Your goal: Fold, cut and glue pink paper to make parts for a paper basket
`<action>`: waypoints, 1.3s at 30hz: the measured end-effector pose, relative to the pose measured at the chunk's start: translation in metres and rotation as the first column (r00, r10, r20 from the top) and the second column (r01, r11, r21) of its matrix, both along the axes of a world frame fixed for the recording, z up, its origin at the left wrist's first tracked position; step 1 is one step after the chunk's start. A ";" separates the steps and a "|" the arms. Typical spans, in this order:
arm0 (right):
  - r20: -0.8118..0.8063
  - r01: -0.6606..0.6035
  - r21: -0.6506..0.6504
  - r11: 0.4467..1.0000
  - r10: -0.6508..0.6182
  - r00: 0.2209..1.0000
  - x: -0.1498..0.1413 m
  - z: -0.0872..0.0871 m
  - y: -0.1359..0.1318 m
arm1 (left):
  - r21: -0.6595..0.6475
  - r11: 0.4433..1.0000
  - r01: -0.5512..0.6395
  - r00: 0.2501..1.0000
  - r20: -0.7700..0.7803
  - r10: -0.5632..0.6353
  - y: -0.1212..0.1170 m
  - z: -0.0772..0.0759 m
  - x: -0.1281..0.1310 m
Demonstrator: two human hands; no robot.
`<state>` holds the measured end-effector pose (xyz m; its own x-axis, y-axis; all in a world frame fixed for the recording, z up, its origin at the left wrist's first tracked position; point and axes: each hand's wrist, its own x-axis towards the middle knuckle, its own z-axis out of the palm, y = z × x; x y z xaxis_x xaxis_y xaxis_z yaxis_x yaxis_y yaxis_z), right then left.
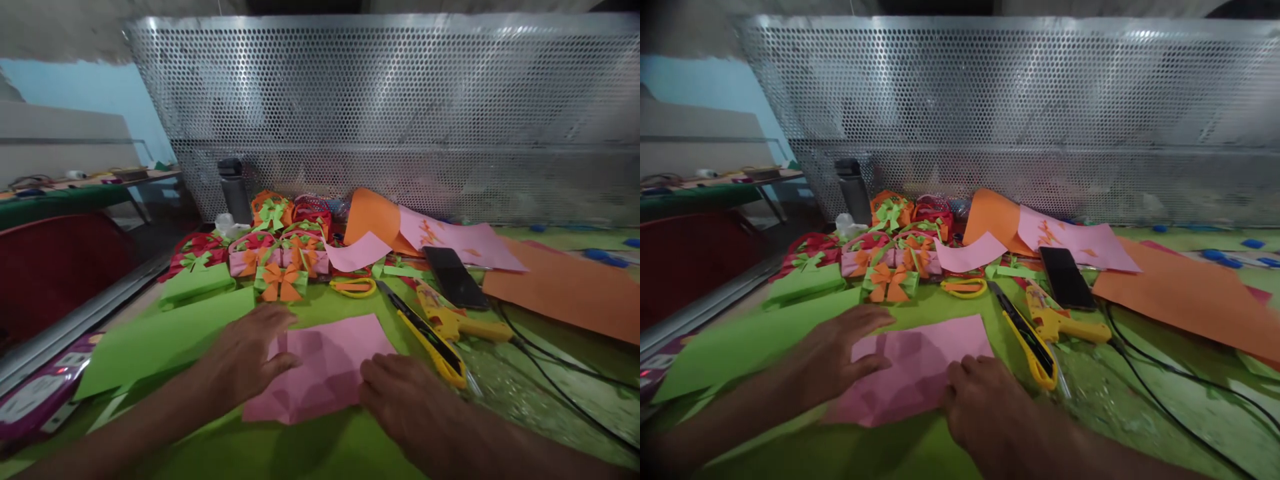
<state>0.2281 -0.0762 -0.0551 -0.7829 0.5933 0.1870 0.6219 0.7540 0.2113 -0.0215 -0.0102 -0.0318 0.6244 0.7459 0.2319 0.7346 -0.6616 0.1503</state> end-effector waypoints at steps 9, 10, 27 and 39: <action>-0.038 -0.017 -0.049 0.999 0.015 0.999 0.001 0.001 0.002 | -0.193 0.968 -0.161 0.983 -0.123 0.139 -0.002 0.004 0.005; -0.044 -0.019 -0.039 0.999 0.017 0.999 0.001 0.001 0.002 | -0.201 0.968 -0.148 0.984 -0.124 0.125 -0.002 0.006 0.005; -0.052 -0.026 0.015 1.000 0.027 0.998 0.000 0.003 -0.002 | -0.357 0.910 -0.211 0.914 0.257 0.313 -0.010 0.023 0.010; -0.318 0.070 0.282 0.957 0.025 0.948 -0.004 0.004 -0.002 | 0.115 0.965 0.236 0.919 0.295 -0.260 -0.039 0.021 0.009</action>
<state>0.2241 -0.0784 -0.0508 -0.6426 0.4946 0.5852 0.7077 0.6758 0.2060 -0.0124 -0.0491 -0.0107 0.6774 0.5487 0.4900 0.4720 -0.8351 0.2826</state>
